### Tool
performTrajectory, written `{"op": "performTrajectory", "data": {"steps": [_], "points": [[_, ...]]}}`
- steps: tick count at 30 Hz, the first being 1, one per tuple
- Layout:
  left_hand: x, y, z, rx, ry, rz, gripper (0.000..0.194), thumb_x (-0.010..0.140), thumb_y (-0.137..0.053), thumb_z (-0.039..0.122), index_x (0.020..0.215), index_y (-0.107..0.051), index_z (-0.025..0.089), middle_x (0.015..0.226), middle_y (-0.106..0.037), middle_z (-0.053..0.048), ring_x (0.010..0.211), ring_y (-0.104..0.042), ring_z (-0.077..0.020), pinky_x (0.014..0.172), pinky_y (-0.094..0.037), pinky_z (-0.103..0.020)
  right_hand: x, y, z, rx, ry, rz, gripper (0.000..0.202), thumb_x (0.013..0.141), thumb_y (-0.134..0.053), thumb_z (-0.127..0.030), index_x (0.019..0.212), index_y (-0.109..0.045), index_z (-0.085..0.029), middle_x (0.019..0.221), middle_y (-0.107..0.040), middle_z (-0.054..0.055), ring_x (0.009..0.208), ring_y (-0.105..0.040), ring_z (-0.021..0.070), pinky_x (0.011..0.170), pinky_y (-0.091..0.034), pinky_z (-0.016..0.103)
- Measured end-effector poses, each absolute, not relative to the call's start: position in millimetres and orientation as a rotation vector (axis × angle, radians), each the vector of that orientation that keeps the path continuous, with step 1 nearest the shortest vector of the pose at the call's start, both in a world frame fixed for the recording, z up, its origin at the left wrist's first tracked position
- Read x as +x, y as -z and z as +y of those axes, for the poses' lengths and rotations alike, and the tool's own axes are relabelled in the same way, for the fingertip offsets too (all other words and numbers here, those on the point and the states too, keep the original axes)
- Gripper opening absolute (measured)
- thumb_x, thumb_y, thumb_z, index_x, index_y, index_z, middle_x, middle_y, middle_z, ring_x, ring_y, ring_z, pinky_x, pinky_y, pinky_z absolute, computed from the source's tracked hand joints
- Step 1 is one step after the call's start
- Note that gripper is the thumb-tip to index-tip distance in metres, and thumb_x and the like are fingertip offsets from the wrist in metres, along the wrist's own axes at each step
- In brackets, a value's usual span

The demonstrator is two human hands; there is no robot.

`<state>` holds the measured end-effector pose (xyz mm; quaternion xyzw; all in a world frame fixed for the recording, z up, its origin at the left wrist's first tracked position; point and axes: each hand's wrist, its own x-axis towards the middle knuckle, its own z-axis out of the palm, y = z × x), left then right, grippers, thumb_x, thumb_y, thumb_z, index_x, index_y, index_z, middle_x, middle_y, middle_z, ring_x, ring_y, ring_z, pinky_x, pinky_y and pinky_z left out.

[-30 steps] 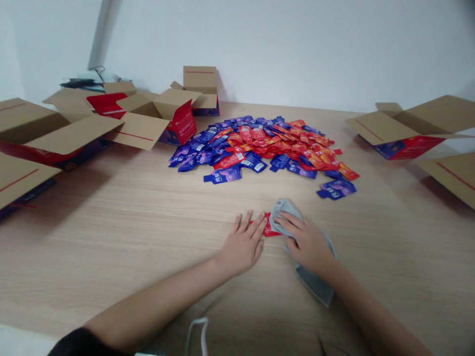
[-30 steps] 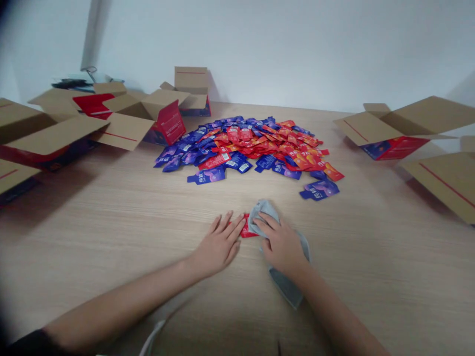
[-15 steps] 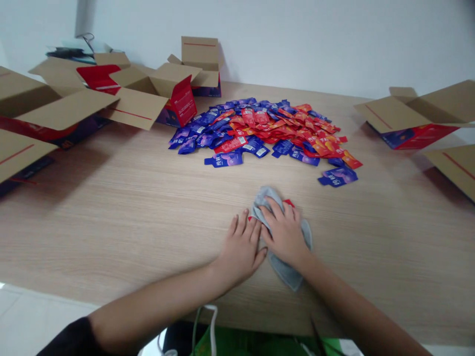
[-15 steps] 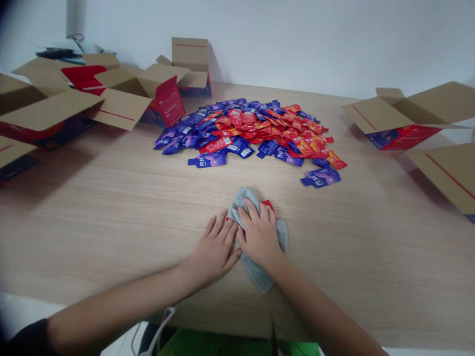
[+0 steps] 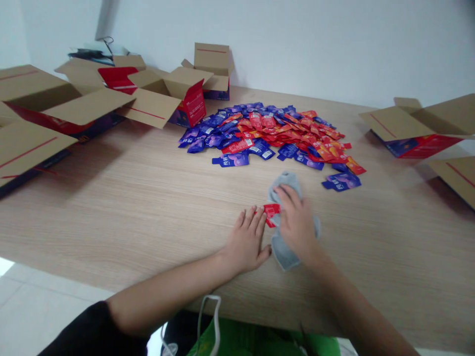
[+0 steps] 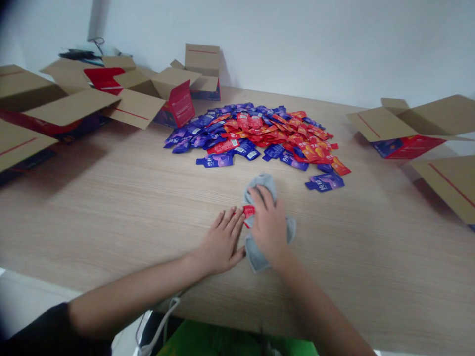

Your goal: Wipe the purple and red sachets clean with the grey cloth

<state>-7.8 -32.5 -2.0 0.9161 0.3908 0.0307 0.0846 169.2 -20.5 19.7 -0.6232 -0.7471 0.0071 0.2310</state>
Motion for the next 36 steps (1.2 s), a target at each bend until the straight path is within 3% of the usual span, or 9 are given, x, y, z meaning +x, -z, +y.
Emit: {"op": "performTrajectory", "data": {"steps": [3, 7, 11, 14, 17, 22, 31, 33, 36], "points": [[-7, 1, -33, 2.720, -0.021, 1.179, 0.076, 0.092, -0.040, 0.056, 0.145, -0.043, 0.001, 0.156, -0.033, -0.022, 0.148, -0.022, -0.0379, 0.120, -0.015, -0.053, 144, -14, -20, -1.749, 0.042, -2.232, 0.049, 0.091, -0.041, -0.023, 0.138, -0.054, -0.030, 0.150, -0.048, 0.004, 0.111, -0.050, 0.0305, 0.092, -0.039, 0.048], [-8, 4, -34, 2.731, -0.131, 1.198, 0.079, 0.095, -0.033, 0.057, 0.154, -0.027, 0.005, 0.161, -0.023, -0.017, 0.150, -0.018, -0.0337, 0.120, -0.015, -0.050, 178, 5, -26, -1.959, 0.174, -2.135, 0.045, 0.094, -0.038, -0.027, 0.136, -0.056, -0.025, 0.150, -0.047, 0.006, 0.112, -0.050, 0.0324, 0.093, -0.038, 0.051], [-8, 8, -34, 2.716, -0.144, 1.191, 0.079, 0.095, -0.034, 0.057, 0.154, -0.026, 0.005, 0.162, -0.022, -0.017, 0.150, -0.018, -0.0339, 0.120, -0.015, -0.051, 240, 11, -28, -2.099, 0.160, -1.984, 0.046, 0.095, -0.034, -0.023, 0.135, -0.056, -0.020, 0.143, -0.053, 0.012, 0.114, -0.053, 0.0318, 0.094, -0.040, 0.050], [-7, 9, -33, 2.694, -0.167, 1.190, 0.080, 0.094, -0.035, 0.058, 0.153, -0.027, 0.005, 0.162, -0.022, -0.018, 0.149, -0.018, -0.0339, 0.120, -0.015, -0.051, 248, -2, -26, -2.026, 0.076, -1.888, 0.053, 0.094, -0.029, -0.018, 0.145, -0.045, -0.018, 0.131, -0.060, 0.015, 0.117, -0.054, 0.0285, 0.093, -0.043, 0.044], [-7, 7, -33, 2.685, -0.196, 1.187, 0.083, 0.093, -0.037, 0.061, 0.153, -0.027, 0.005, 0.162, -0.021, -0.017, 0.150, -0.017, -0.0346, 0.120, -0.014, -0.051, 210, -17, -25, -1.918, 0.089, -1.900, 0.062, 0.093, -0.030, -0.015, 0.155, -0.028, -0.021, 0.139, -0.055, 0.013, 0.115, -0.054, 0.0278, 0.092, -0.043, 0.042], [-10, 7, -34, 2.681, -0.174, 1.183, 0.084, 0.092, -0.037, 0.063, 0.152, -0.030, 0.005, 0.160, -0.028, -0.018, 0.150, -0.016, -0.0342, 0.121, -0.012, -0.050, 152, -12, -29, -1.881, 0.153, -2.261, 0.050, 0.091, -0.044, -0.021, 0.139, -0.054, -0.030, 0.149, -0.048, 0.004, 0.105, -0.051, 0.0292, 0.089, -0.041, 0.045], [-8, 8, -34, 2.704, -0.138, 1.179, 0.087, 0.093, -0.033, 0.064, 0.154, -0.023, 0.003, 0.162, -0.021, -0.019, 0.150, -0.015, -0.0364, 0.120, -0.012, -0.053, 261, -4, -25, -2.136, 0.172, -2.020, 0.049, 0.089, -0.038, -0.010, 0.133, -0.059, -0.018, 0.135, -0.058, 0.012, 0.108, -0.056, 0.0266, 0.090, -0.043, 0.042], [-7, 7, -34, 2.713, -0.137, 1.195, 0.087, 0.092, -0.033, 0.063, 0.154, -0.024, 0.002, 0.162, -0.020, -0.020, 0.150, -0.015, -0.0368, 0.120, -0.013, -0.053, 245, -16, -19, -2.006, 0.131, -1.997, 0.051, 0.092, -0.035, -0.013, 0.139, -0.053, -0.017, 0.133, -0.058, 0.013, 0.111, -0.056, 0.0259, 0.090, -0.044, 0.041], [-6, 4, -34, 2.719, -0.114, 1.203, 0.087, 0.092, -0.034, 0.063, 0.153, -0.027, 0.002, 0.161, -0.024, -0.020, 0.150, -0.016, -0.0365, 0.120, -0.013, -0.053, 189, -26, -18, -1.815, 0.143, -2.149, 0.055, 0.095, -0.033, -0.017, 0.150, -0.038, -0.018, 0.148, -0.047, 0.012, 0.110, -0.052, 0.0254, 0.091, -0.042, 0.041]]}}
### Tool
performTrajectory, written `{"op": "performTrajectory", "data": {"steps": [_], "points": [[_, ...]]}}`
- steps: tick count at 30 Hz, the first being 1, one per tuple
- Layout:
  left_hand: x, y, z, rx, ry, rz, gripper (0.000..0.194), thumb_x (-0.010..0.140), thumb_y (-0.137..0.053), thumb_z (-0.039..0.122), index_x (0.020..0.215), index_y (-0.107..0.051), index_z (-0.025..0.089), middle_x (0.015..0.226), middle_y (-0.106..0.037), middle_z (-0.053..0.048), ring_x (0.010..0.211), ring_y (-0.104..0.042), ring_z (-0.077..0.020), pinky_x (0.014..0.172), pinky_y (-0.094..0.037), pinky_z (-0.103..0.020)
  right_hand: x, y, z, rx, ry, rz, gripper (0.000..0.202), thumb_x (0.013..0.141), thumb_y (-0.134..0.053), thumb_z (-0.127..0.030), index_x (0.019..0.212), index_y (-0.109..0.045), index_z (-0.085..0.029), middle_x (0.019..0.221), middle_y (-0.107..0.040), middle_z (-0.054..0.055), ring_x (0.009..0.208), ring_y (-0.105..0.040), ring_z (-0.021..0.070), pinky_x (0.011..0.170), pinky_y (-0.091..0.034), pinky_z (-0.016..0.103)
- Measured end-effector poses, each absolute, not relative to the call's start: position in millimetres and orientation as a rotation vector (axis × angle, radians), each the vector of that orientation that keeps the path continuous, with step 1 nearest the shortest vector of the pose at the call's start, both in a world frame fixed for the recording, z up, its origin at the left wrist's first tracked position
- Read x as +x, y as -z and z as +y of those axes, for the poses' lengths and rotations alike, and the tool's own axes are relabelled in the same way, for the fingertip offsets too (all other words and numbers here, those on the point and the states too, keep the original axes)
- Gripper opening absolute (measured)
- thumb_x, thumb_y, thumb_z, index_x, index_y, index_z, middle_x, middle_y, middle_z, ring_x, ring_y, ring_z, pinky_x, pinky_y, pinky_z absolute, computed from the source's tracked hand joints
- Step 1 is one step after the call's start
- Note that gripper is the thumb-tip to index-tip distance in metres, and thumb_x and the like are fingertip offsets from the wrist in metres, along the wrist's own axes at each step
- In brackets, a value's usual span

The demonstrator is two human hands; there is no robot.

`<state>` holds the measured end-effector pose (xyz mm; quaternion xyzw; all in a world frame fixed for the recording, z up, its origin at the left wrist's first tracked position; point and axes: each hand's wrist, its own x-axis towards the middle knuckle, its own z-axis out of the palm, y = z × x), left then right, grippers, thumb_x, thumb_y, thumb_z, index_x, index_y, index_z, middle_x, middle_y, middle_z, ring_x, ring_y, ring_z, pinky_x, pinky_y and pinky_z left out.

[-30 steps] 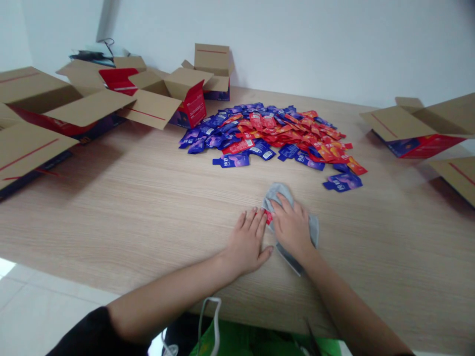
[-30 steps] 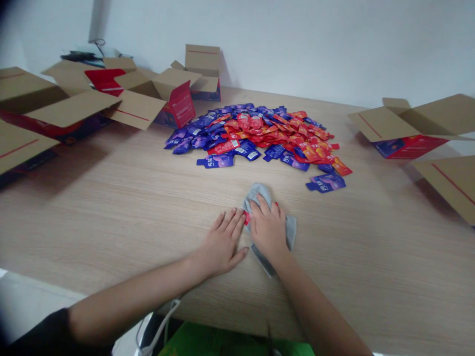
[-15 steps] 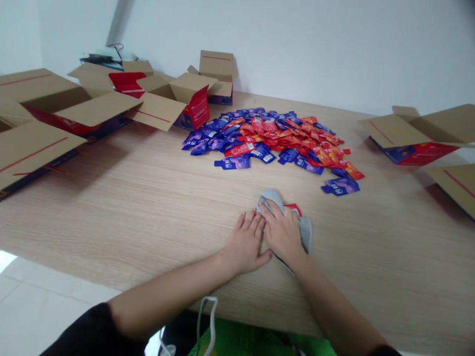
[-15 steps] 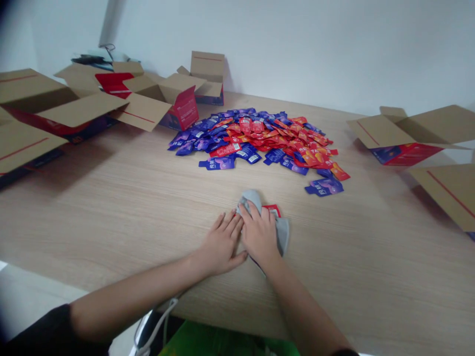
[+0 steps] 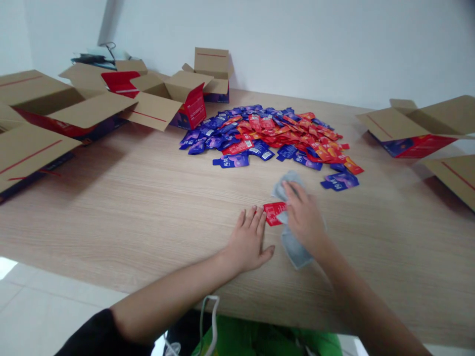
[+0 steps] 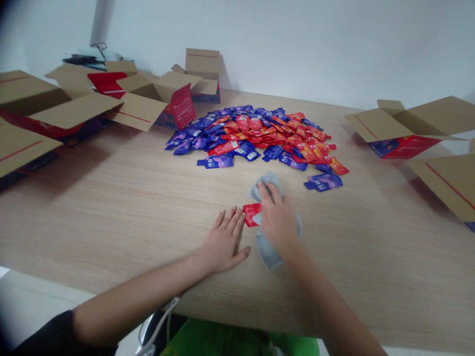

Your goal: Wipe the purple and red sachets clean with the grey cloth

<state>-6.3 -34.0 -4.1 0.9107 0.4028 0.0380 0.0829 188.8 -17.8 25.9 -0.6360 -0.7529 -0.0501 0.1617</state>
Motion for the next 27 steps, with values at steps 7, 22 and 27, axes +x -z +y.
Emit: {"op": "performTrajectory", "data": {"steps": [7, 22, 27], "points": [[-7, 5, -34, 2.709, -0.121, 1.198, 0.084, 0.094, -0.032, 0.063, 0.154, -0.026, 0.004, 0.162, -0.022, -0.018, 0.150, -0.016, -0.0349, 0.120, -0.015, -0.053, 188, 5, -32, -2.009, 0.237, -2.186, 0.048, 0.094, -0.040, -0.023, 0.140, -0.053, -0.022, 0.145, -0.053, 0.007, 0.098, -0.053, 0.0270, 0.086, -0.041, 0.043], [-8, 5, -34, 2.678, -0.151, 1.201, 0.082, 0.094, -0.033, 0.062, 0.154, -0.028, 0.006, 0.161, -0.026, -0.016, 0.150, -0.017, -0.0332, 0.120, -0.015, -0.052, 183, 5, -42, -2.010, 0.208, -2.265, 0.052, 0.093, -0.040, -0.019, 0.145, -0.047, -0.020, 0.149, -0.048, 0.008, 0.101, -0.053, 0.0281, 0.090, -0.041, 0.046], [-7, 8, -34, 2.680, -0.193, 1.195, 0.081, 0.094, -0.035, 0.060, 0.154, -0.025, 0.007, 0.162, -0.023, -0.015, 0.150, -0.018, -0.0332, 0.120, -0.016, -0.051, 246, 1, -34, -2.051, 0.193, -1.991, 0.048, 0.095, -0.032, -0.016, 0.137, -0.053, -0.010, 0.129, -0.059, 0.018, 0.108, -0.055, 0.0292, 0.090, -0.044, 0.046]]}}
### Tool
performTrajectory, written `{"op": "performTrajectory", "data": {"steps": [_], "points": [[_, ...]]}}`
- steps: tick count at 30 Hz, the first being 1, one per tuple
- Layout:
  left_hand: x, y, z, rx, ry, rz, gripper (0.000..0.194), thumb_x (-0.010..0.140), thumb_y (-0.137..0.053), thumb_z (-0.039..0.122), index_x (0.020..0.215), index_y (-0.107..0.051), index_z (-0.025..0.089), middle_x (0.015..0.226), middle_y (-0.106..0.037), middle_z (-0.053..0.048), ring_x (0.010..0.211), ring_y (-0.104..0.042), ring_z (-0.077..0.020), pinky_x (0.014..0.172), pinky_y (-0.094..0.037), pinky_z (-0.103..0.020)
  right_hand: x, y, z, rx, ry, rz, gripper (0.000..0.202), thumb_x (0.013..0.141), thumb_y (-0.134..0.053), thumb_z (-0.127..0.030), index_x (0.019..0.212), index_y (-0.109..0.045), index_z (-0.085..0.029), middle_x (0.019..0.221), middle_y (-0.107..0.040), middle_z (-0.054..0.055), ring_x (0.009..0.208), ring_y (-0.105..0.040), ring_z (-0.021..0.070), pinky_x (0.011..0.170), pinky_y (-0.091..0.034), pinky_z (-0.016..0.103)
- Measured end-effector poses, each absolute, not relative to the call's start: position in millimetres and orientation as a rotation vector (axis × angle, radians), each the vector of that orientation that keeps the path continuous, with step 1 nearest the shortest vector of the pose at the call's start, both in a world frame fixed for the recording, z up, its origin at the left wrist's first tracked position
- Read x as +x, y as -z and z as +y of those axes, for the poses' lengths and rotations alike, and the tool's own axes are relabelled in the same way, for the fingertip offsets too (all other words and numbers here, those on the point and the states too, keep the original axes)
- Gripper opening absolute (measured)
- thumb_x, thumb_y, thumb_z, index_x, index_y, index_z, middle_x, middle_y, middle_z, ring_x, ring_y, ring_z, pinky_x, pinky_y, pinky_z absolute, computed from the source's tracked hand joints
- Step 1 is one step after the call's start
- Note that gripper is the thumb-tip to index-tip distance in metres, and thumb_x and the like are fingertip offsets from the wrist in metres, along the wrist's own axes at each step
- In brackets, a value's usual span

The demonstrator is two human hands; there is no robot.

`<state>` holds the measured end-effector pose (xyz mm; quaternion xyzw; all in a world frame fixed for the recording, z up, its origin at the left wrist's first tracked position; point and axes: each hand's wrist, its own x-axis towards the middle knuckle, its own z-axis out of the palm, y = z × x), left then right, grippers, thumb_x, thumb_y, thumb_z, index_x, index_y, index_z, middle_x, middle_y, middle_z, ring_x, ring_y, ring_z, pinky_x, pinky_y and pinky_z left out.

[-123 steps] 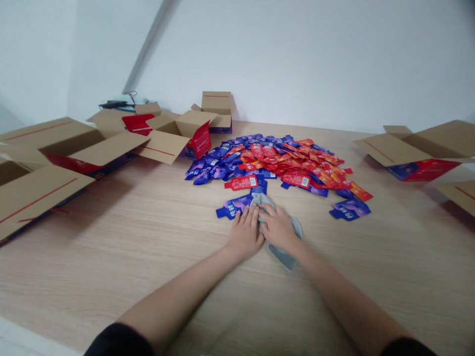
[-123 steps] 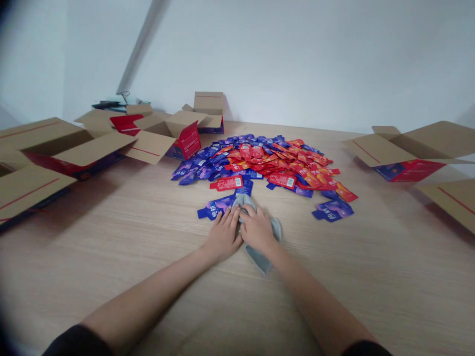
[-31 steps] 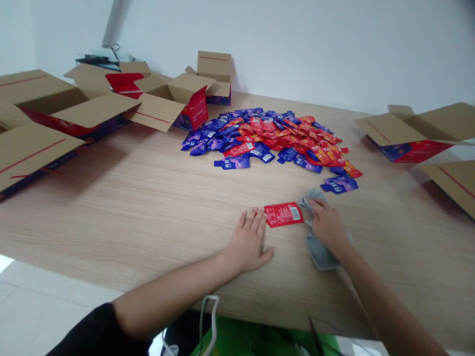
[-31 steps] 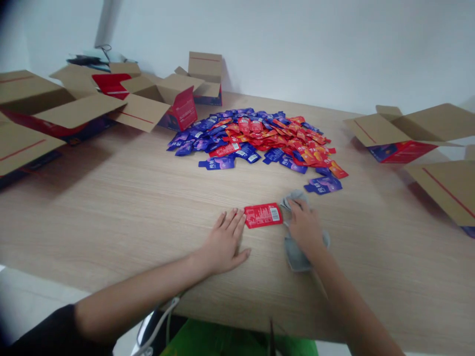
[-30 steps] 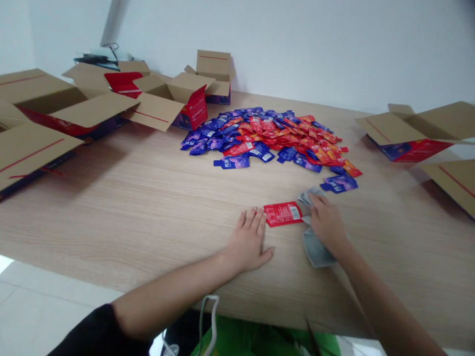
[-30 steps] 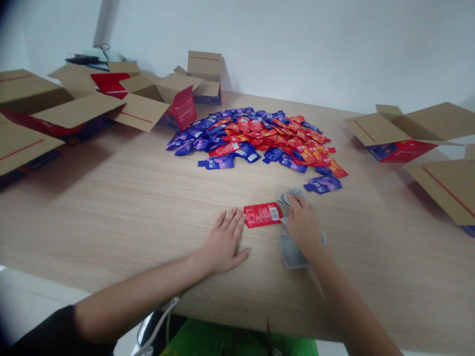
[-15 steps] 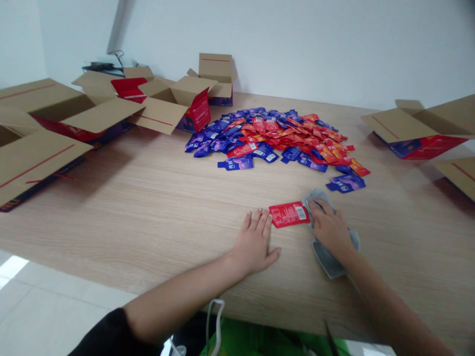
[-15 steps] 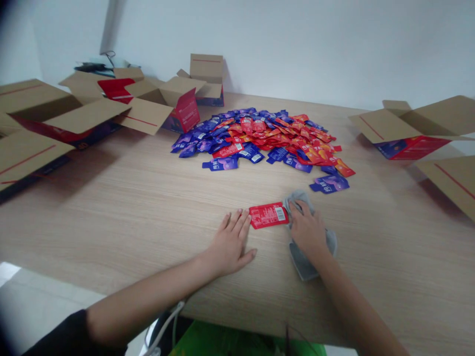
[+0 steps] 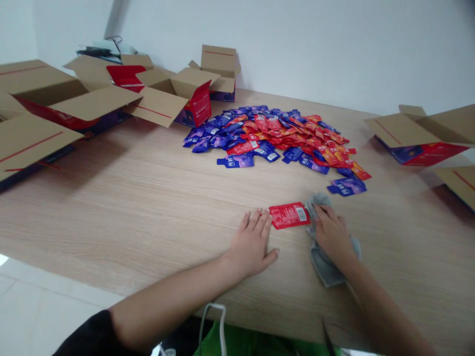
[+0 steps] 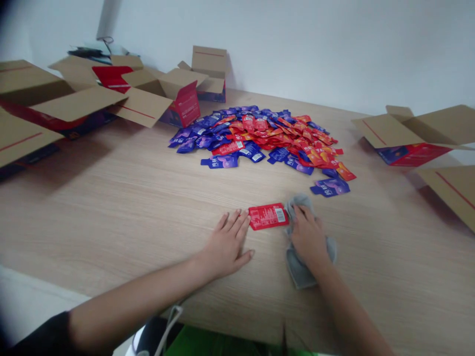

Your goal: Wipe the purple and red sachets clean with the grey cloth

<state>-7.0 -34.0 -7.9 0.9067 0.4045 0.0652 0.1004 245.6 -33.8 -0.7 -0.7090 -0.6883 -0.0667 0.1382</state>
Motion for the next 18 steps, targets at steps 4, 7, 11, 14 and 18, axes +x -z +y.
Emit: {"op": "performTrajectory", "data": {"steps": [4, 7, 11, 14, 18], "points": [[-6, 4, -34, 2.664, -0.191, 1.196, 0.081, 0.093, -0.038, 0.060, 0.153, -0.029, 0.007, 0.160, -0.029, -0.016, 0.148, -0.021, -0.0341, 0.120, -0.015, -0.053, 194, -15, -22, -1.770, 0.113, -2.088, 0.056, 0.092, -0.034, -0.012, 0.147, -0.042, -0.014, 0.135, -0.055, 0.016, 0.117, -0.052, 0.0263, 0.095, -0.044, 0.041], [-6, 3, -34, 2.656, -0.149, 1.198, 0.078, 0.092, -0.038, 0.060, 0.150, -0.037, 0.007, 0.155, -0.039, -0.017, 0.147, -0.026, -0.0346, 0.120, -0.013, -0.053, 158, -11, -26, -1.735, 0.060, -2.362, 0.055, 0.087, -0.039, -0.008, 0.140, -0.052, -0.020, 0.144, -0.051, 0.011, 0.115, -0.053, 0.0260, 0.094, -0.044, 0.040], [-6, 8, -35, 2.680, -0.191, 1.215, 0.082, 0.094, -0.032, 0.062, 0.154, -0.026, 0.007, 0.161, -0.026, -0.015, 0.150, -0.017, -0.0325, 0.120, -0.016, -0.051, 215, 3, -39, -1.967, 0.140, -2.272, 0.050, 0.089, -0.037, -0.011, 0.137, -0.053, -0.015, 0.147, -0.047, 0.016, 0.117, -0.054, 0.0291, 0.093, -0.045, 0.044], [-5, 10, -35, 2.692, -0.183, 1.229, 0.083, 0.094, -0.033, 0.062, 0.155, -0.025, 0.007, 0.162, -0.023, -0.015, 0.150, -0.017, -0.0327, 0.120, -0.015, -0.052, 271, 2, -40, -2.077, 0.152, -2.127, 0.045, 0.092, -0.035, -0.013, 0.131, -0.056, -0.013, 0.141, -0.052, 0.018, 0.119, -0.055, 0.0312, 0.092, -0.046, 0.047], [-6, 6, -35, 2.696, -0.169, 1.223, 0.083, 0.093, -0.034, 0.062, 0.154, -0.026, 0.007, 0.162, -0.024, -0.015, 0.150, -0.017, -0.0333, 0.120, -0.015, -0.052, 235, -12, -30, -1.971, 0.167, -2.031, 0.049, 0.093, -0.031, -0.012, 0.139, -0.049, -0.012, 0.140, -0.053, 0.017, 0.124, -0.051, 0.0289, 0.097, -0.044, 0.044]]}}
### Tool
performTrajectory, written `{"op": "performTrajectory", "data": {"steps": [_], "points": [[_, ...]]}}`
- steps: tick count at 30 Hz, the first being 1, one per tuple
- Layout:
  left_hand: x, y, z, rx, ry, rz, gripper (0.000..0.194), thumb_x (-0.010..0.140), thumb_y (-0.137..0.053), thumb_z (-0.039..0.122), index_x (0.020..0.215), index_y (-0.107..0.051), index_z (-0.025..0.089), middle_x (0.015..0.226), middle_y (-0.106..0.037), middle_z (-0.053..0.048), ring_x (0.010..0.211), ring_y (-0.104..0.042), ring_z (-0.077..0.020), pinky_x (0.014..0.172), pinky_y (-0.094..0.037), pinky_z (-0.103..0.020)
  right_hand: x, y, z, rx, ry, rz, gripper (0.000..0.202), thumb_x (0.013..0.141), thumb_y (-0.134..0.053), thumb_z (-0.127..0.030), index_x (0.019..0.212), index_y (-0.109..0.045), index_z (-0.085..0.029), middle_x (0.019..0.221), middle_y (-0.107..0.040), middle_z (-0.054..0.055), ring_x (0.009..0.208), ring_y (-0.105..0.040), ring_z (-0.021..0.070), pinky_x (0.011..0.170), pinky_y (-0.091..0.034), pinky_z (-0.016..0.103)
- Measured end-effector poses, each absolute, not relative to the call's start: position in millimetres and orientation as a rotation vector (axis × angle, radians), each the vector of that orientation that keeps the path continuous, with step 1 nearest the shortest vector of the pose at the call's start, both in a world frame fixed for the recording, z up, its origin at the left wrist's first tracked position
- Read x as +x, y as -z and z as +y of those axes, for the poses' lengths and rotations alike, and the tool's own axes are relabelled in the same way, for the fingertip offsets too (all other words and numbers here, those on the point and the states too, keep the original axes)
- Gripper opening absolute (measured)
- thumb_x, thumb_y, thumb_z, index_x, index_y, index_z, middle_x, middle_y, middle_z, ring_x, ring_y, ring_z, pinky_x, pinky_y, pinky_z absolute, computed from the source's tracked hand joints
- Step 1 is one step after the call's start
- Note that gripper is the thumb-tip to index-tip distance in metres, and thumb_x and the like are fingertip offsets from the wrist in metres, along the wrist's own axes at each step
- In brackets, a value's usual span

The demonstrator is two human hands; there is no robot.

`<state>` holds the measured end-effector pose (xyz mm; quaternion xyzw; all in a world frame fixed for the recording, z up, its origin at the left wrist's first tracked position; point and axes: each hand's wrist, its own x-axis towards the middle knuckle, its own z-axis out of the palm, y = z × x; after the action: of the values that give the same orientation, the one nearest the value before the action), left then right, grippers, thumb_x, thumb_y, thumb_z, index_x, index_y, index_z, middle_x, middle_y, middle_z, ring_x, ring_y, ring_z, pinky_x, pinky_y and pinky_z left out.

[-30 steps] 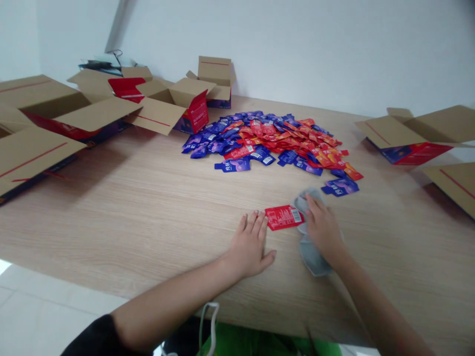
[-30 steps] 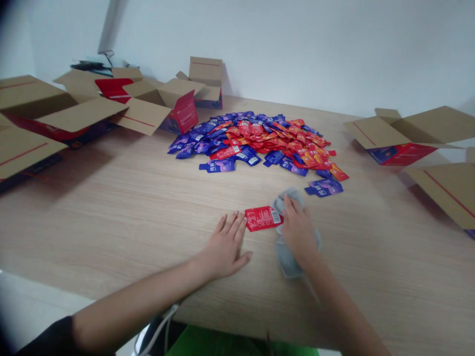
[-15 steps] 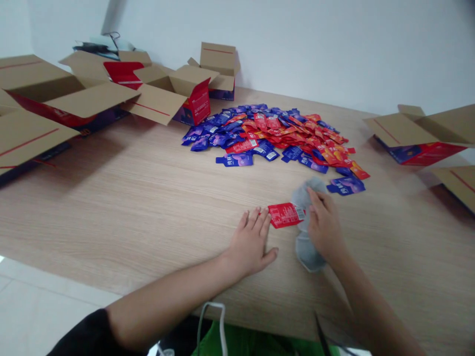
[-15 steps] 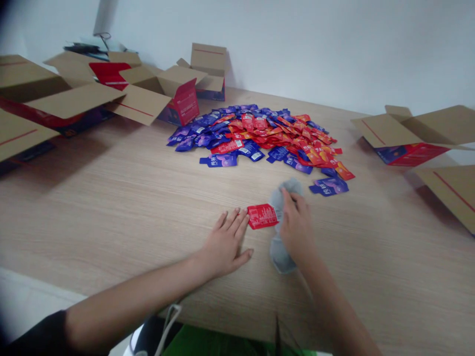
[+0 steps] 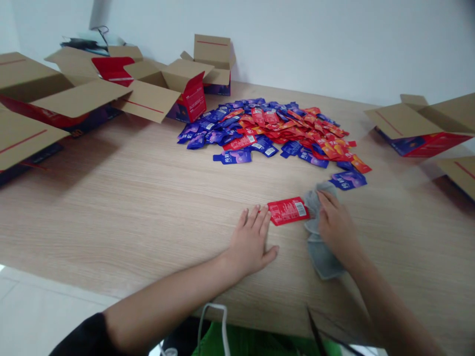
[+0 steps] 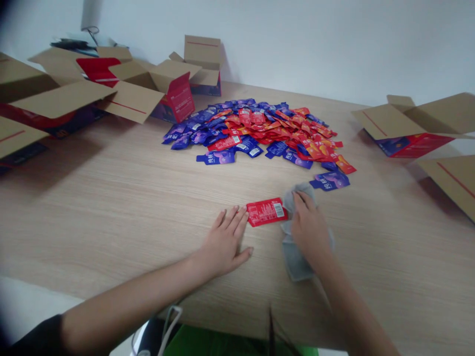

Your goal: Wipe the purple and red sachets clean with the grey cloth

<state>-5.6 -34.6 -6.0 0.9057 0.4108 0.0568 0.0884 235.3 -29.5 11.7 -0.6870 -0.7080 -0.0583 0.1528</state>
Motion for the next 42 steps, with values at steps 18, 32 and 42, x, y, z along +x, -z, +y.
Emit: {"op": "performTrajectory", "data": {"steps": [18, 32, 42], "points": [[-6, 2, -35, 2.673, -0.107, 1.229, 0.082, 0.093, -0.032, 0.063, 0.153, -0.031, 0.007, 0.160, -0.029, -0.016, 0.150, -0.017, -0.0331, 0.120, -0.016, -0.052, 169, -13, -27, -1.779, 0.099, -2.359, 0.053, 0.090, -0.038, -0.012, 0.138, -0.055, -0.026, 0.143, -0.056, 0.005, 0.100, -0.058, 0.0251, 0.085, -0.044, 0.041], [-4, 5, -33, 2.666, -0.165, 1.230, 0.081, 0.093, -0.035, 0.061, 0.153, -0.030, 0.007, 0.161, -0.027, -0.015, 0.150, -0.017, -0.0324, 0.120, -0.015, -0.052, 178, -15, -43, -1.826, 0.081, -2.347, 0.061, 0.085, -0.042, -0.008, 0.142, -0.053, -0.028, 0.149, -0.049, 0.004, 0.112, -0.056, 0.0283, 0.090, -0.047, 0.045], [-5, 5, -32, 2.683, -0.133, 1.203, 0.082, 0.094, -0.032, 0.062, 0.154, -0.028, 0.008, 0.162, -0.023, -0.014, 0.149, -0.019, -0.0344, 0.119, -0.018, -0.053, 259, -10, -43, -1.934, 0.179, -2.081, 0.052, 0.089, -0.036, -0.008, 0.133, -0.060, -0.020, 0.137, -0.059, 0.009, 0.117, -0.056, 0.0256, 0.091, -0.046, 0.042]]}}
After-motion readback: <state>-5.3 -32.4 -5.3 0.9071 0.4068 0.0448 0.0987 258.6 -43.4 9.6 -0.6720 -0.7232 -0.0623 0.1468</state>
